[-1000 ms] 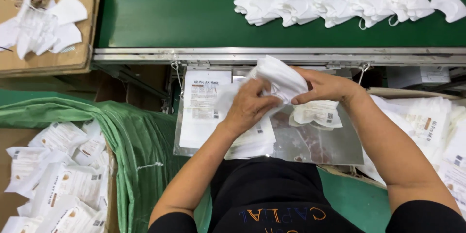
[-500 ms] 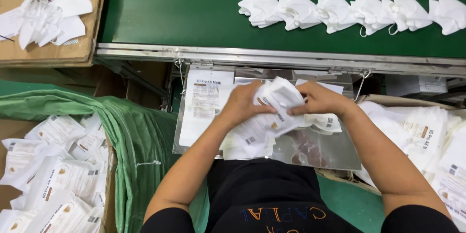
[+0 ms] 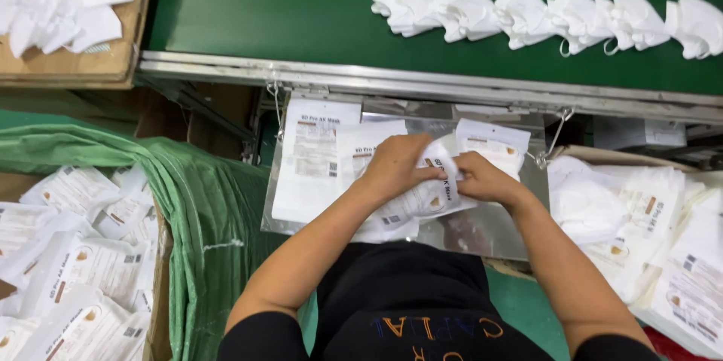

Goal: Sort, organize, fold, and package manufactured face masks on a factory production line.

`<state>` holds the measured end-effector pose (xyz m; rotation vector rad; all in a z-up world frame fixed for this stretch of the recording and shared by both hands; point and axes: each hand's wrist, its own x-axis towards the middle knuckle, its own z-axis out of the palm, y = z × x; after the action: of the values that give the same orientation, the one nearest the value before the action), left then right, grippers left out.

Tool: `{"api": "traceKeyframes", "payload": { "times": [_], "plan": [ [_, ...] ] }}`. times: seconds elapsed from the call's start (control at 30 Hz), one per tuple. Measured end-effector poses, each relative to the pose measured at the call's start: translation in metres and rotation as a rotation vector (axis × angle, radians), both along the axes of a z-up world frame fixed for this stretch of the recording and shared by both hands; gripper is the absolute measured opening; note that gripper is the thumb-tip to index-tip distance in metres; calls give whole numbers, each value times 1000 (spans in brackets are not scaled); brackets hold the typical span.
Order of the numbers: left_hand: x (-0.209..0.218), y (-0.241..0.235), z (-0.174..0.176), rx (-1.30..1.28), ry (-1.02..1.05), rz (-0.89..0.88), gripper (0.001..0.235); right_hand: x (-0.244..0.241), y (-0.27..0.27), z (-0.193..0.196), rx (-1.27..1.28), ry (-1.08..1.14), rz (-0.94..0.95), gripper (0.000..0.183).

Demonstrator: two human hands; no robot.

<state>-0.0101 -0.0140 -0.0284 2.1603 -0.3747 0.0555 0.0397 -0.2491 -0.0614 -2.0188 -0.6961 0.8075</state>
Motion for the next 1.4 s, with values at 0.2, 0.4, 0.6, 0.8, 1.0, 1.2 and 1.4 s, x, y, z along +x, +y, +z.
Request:
{"api": "traceKeyframes", "payload": {
  "times": [0.2,0.4,0.6,0.8,1.0,1.2,1.4],
  "plan": [
    [-6,3,2,-335,59,-23,40,-8,3,62,447,56,-239,29],
    [-16,3,-6,-347,57,78,21,-7,-3,-8,261,-32,50,25],
    [-8,15,18,-469,124,179,16,1,44,75,205,-126,-205,27],
    [-4,26,10,-369,21,197,10,-17,66,44,294,-416,-257,32],
    [8,27,-30,-555,281,294,16,-61,8,6,148,18,-348,35],
    [68,-55,-135,-527,290,372,34,-23,-97,-28,-15,-258,-814,26],
    [49,-124,-147,395,211,-35,68,89,-91,71,-180,-1025,-776,25]
  ]
}}
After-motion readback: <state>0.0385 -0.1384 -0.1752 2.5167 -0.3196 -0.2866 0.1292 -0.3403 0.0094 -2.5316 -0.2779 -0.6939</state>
